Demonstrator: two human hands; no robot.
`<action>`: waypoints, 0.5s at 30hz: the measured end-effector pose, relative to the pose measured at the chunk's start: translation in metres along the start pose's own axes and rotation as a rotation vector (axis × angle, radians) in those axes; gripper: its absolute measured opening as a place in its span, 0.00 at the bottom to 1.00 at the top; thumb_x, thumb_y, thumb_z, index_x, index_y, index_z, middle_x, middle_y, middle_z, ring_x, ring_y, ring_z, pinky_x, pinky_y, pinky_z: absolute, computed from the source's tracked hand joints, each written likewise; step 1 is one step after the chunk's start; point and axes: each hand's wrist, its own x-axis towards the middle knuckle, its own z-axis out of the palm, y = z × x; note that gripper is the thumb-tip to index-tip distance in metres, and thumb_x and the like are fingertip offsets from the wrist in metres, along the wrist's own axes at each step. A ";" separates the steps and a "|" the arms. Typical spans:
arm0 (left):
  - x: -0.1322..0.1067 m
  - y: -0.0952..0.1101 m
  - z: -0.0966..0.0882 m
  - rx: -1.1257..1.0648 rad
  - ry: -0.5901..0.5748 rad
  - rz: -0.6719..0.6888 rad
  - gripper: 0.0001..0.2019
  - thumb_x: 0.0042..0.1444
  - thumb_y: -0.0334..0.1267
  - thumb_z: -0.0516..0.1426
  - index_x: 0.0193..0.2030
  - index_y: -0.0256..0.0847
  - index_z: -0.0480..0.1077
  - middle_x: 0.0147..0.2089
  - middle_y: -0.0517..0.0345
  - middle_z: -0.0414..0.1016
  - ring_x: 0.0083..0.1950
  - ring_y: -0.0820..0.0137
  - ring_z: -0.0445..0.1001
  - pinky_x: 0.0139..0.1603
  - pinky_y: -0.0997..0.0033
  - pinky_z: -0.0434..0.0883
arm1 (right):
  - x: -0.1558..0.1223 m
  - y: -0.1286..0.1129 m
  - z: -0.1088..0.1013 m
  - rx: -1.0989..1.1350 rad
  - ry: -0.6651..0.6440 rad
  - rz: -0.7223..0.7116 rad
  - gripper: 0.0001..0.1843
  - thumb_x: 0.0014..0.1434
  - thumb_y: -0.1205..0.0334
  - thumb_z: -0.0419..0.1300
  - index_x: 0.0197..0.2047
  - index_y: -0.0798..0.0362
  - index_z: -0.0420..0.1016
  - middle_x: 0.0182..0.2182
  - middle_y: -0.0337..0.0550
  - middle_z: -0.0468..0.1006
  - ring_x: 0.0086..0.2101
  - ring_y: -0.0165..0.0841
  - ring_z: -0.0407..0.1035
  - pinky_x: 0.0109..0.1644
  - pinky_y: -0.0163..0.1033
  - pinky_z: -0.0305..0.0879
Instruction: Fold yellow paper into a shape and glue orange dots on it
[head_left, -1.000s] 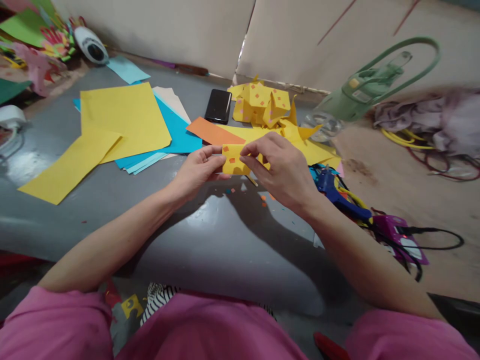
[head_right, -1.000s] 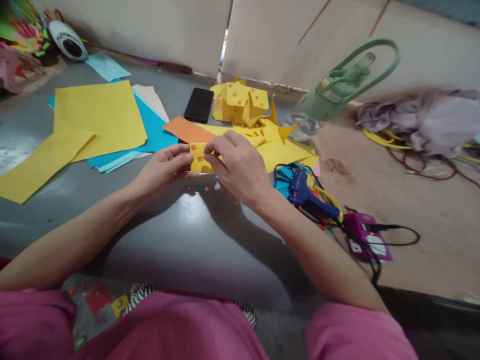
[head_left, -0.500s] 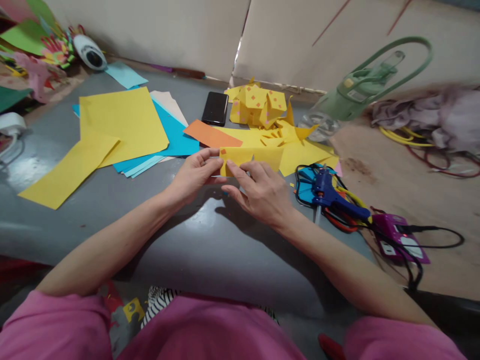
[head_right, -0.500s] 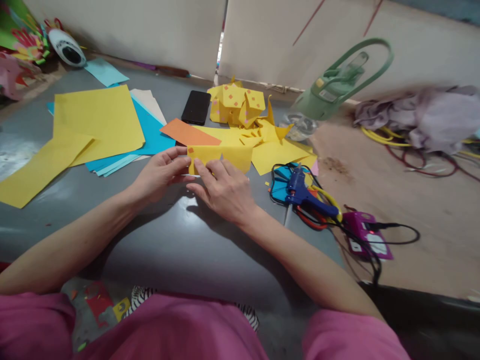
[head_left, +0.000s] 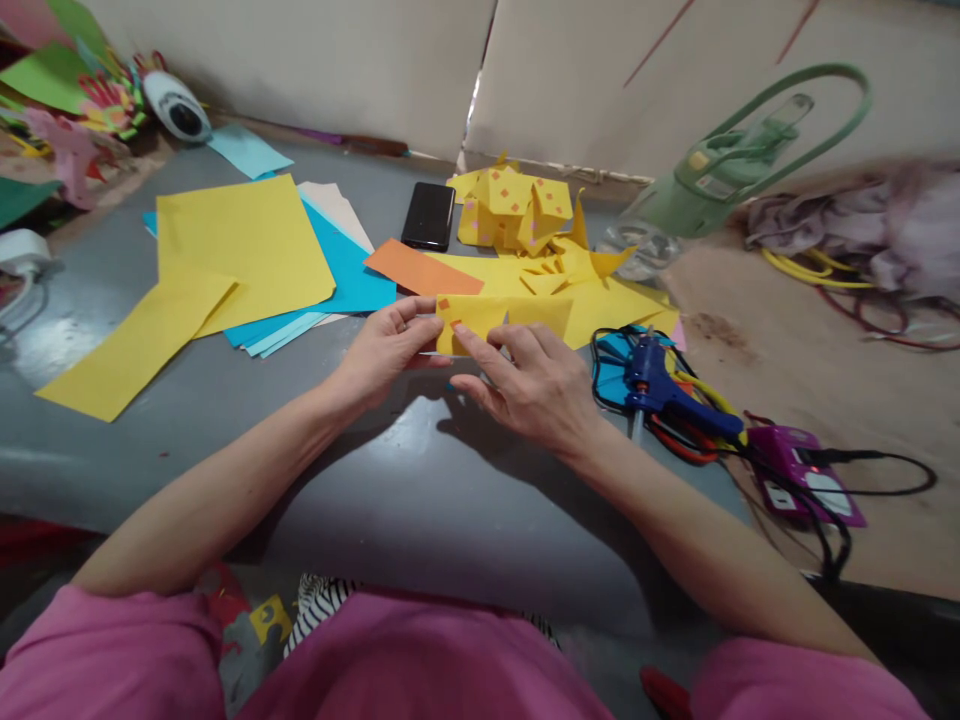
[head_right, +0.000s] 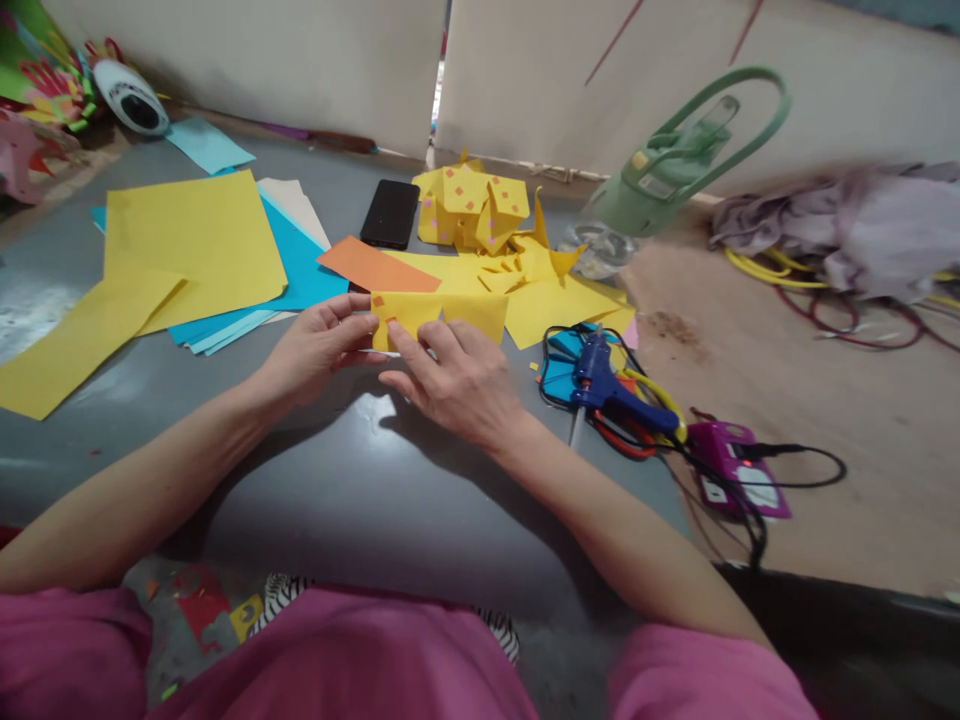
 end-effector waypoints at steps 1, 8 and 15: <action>0.000 -0.001 0.000 0.004 0.000 0.002 0.10 0.58 0.37 0.62 0.46 0.41 0.76 0.41 0.60 0.79 0.37 0.77 0.77 0.39 0.77 0.79 | -0.001 0.000 0.002 -0.019 0.034 -0.021 0.30 0.71 0.44 0.47 0.63 0.54 0.72 0.39 0.49 0.76 0.39 0.40 0.65 0.43 0.43 0.60; 0.000 0.003 0.001 -0.013 -0.002 -0.042 0.08 0.56 0.34 0.62 0.43 0.38 0.75 0.31 0.64 0.75 0.29 0.79 0.73 0.37 0.77 0.79 | -0.002 0.004 0.009 -0.080 0.124 -0.058 0.27 0.70 0.44 0.49 0.60 0.52 0.74 0.37 0.47 0.75 0.36 0.38 0.64 0.41 0.42 0.59; 0.001 0.005 0.003 -0.006 0.014 -0.054 0.07 0.56 0.31 0.61 0.42 0.37 0.75 0.28 0.65 0.73 0.28 0.80 0.71 0.35 0.77 0.78 | -0.003 0.005 0.009 0.044 0.163 -0.057 0.27 0.69 0.45 0.53 0.60 0.54 0.74 0.38 0.48 0.76 0.37 0.39 0.66 0.40 0.43 0.61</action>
